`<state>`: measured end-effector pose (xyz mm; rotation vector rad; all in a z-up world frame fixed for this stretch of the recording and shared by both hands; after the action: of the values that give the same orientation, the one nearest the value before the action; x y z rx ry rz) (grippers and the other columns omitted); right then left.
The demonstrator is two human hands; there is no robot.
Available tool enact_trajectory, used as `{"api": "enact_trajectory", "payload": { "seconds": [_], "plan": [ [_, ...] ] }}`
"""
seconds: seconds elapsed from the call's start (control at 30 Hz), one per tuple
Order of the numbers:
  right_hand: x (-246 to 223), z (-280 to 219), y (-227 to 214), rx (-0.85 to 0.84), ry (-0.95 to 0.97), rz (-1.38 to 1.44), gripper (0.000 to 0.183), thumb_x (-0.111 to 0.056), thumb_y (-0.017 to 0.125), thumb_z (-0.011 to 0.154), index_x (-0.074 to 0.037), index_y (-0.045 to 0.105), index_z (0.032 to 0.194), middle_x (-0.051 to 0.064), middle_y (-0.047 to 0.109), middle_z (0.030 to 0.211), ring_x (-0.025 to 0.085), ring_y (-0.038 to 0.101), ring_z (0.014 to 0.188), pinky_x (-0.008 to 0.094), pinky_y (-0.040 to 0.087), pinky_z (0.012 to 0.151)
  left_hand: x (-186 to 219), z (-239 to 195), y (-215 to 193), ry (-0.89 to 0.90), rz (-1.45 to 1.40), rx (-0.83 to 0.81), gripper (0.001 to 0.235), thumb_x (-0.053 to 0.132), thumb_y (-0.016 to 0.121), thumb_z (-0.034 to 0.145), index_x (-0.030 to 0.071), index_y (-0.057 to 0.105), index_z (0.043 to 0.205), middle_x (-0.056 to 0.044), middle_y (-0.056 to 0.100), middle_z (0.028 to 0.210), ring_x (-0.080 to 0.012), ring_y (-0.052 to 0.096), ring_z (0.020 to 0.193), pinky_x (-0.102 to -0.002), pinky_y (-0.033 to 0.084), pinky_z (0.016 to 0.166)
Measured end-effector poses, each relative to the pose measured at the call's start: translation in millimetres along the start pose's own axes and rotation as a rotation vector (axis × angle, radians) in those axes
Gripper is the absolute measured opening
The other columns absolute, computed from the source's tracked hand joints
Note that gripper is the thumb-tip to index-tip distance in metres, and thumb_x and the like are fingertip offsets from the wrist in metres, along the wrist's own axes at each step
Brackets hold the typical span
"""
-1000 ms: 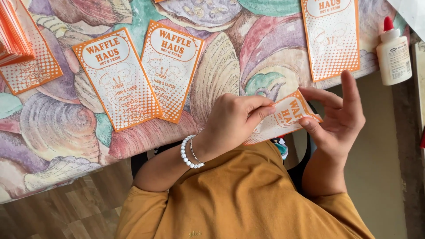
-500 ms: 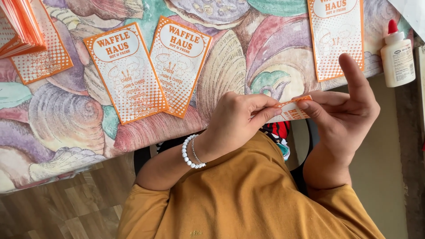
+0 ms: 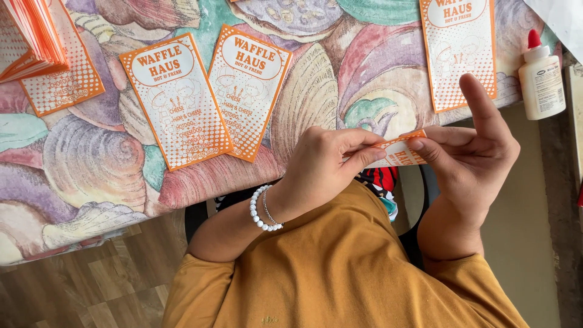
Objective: Applying glue to paper templates and folding them to assemble waffle house bags
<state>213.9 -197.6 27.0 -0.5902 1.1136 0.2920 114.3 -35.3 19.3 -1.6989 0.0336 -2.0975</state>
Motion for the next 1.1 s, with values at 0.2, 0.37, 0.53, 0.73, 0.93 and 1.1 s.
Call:
{"api": "enact_trajectory", "payload": {
  "seconds": [0.2,0.37,0.53,0.73,0.93,1.1],
  "plan": [
    [-18,13,14,-0.281,-0.048,0.213,0.114,-0.005,0.076,0.071,-0.002,0.013,0.166,0.042,0.057,0.133,0.045,0.064,0.124,0.052,0.054,0.117,3,-1,-4,0.027,0.081,0.043,0.014,0.022,0.069,0.096,0.010,0.075,0.092,-0.002,0.077,0.080,-0.0159,0.066,0.060,-0.034,0.046,0.058],
    [-37,11,30,-0.218,-0.139,-0.062,0.115,-0.018,0.086,0.073,-0.002,0.021,0.165,0.030,0.071,0.128,0.028,0.071,0.117,0.034,0.051,0.113,8,1,2,0.053,0.080,0.003,0.014,0.019,0.068,0.097,0.010,0.076,0.091,-0.004,0.079,0.086,-0.0194,0.074,0.067,-0.036,0.048,0.061],
    [-10,22,-33,0.116,-0.174,-0.211,0.079,0.005,0.087,0.095,0.009,0.042,0.160,0.035,0.071,0.112,0.031,0.070,0.101,0.041,0.058,0.105,3,5,10,0.063,0.113,0.049,0.014,0.020,0.071,0.095,0.011,0.077,0.087,-0.001,0.078,0.081,-0.0180,0.073,0.064,-0.034,0.047,0.058],
    [53,6,-89,0.180,0.092,0.078,0.081,-0.046,0.053,0.112,0.000,0.025,0.173,0.035,0.061,0.142,0.035,0.065,0.118,0.047,0.061,0.108,-48,55,26,-0.166,-0.216,0.340,0.023,0.035,0.072,0.091,0.013,0.079,0.092,0.005,0.073,0.075,-0.0036,0.057,0.069,-0.025,0.043,0.061],
    [71,72,-77,0.023,0.018,0.057,0.077,0.019,0.069,0.116,-0.011,0.026,0.173,0.016,0.056,0.098,0.016,0.047,0.089,0.032,0.041,0.083,-106,124,88,-0.294,-0.761,0.515,0.032,0.021,0.079,0.086,-0.002,0.077,0.107,-0.014,0.080,0.101,-0.0154,0.074,0.096,-0.027,0.060,0.090],
    [120,131,-99,-0.066,0.014,-0.508,0.040,0.006,0.081,0.102,0.004,0.055,0.133,0.013,0.064,0.095,0.021,0.059,0.080,0.038,0.047,0.065,-83,116,75,-0.617,-0.398,0.306,0.100,0.069,0.054,0.065,0.004,0.049,0.141,-0.018,0.060,0.147,-0.0272,0.062,0.133,-0.039,0.054,0.107]
  ]
}}
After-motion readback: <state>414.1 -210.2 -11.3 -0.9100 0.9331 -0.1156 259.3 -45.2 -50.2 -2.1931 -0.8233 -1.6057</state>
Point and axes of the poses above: each hand's wrist, its own z-axis towards the middle knuckle, its own y-axis out of the palm, x = y × z, the point moved 9 cm from there along z, towards the middle knuckle
